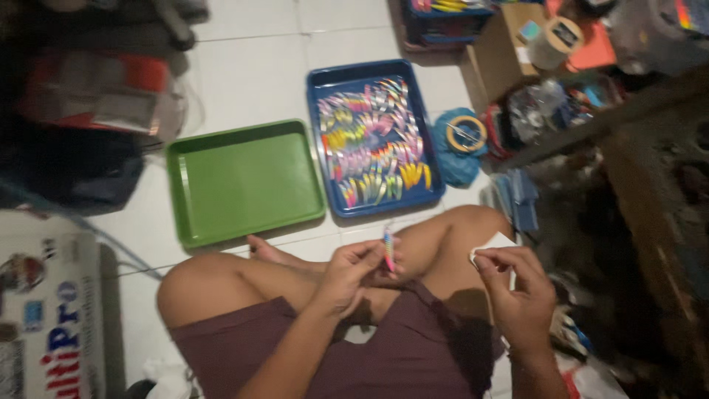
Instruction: The person sits on the floor and assembles small, colorful fishing lures by hand. They pick up a lure from a blue tray, attach a small metal component using their fingers, and then place the finished lure into a green tray. This process is repeated continuously throughout the video.
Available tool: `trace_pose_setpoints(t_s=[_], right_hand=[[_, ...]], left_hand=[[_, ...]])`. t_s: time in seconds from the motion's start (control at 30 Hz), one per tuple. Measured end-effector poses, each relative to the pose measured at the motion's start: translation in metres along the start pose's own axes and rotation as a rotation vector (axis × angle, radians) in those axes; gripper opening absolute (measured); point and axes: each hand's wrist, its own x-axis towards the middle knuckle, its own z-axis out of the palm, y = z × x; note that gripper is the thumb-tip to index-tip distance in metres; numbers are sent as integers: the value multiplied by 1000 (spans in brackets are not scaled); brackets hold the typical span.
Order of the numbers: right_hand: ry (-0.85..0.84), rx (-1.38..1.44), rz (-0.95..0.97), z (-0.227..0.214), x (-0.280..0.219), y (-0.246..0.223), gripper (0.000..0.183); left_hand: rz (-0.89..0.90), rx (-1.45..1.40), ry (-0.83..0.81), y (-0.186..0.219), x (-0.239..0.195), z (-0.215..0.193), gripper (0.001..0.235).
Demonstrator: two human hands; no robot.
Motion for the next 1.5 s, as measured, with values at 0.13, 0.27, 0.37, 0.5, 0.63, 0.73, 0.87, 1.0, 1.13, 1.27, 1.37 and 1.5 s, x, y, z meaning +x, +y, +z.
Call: trace_pose_setpoints(t_s=[0.13,0.27,0.37,0.5,0.63,0.73,0.87,1.0,1.13,1.27,1.37,1.5], right_hand=[[12,76,-128,28,6,-48,9],[-43,-51,-298,43,13,-76,9],[-75,-57,-333,51,15,-73,10],[-97,-92,-393,53,18,-71,13],[-80,-116,-450,55,21,-70,10],[-74,-98,-429,56,20,-67,12],[-87,-126,-440,58,22,-64,13],[-69,-147,-465,59,22,-67,10],[-82,-159,-466,56,21,-67,13],[-98,-197,-484,56,23,-65,13],[-101,-199,-498,55,23,-70,11],[-102,-179,-493,55,22,-72,9]], left_hand=[[-2,-76,-42,9,-6,0,39],[9,-90,-66,18,-10,0,30],[26,-85,-90,18,-10,-1,34],[20,-101,-99,20,-12,0,34],[55,-101,-111,18,-10,-1,25],[56,-69,-106,20,-11,1,30],[54,-63,-102,22,-12,2,32],[79,-38,-94,24,-12,3,24],[73,-57,-98,20,-11,1,23],[78,-48,-100,21,-11,3,27],[85,-43,-100,25,-12,5,29],[88,-51,-102,21,-11,2,34]])
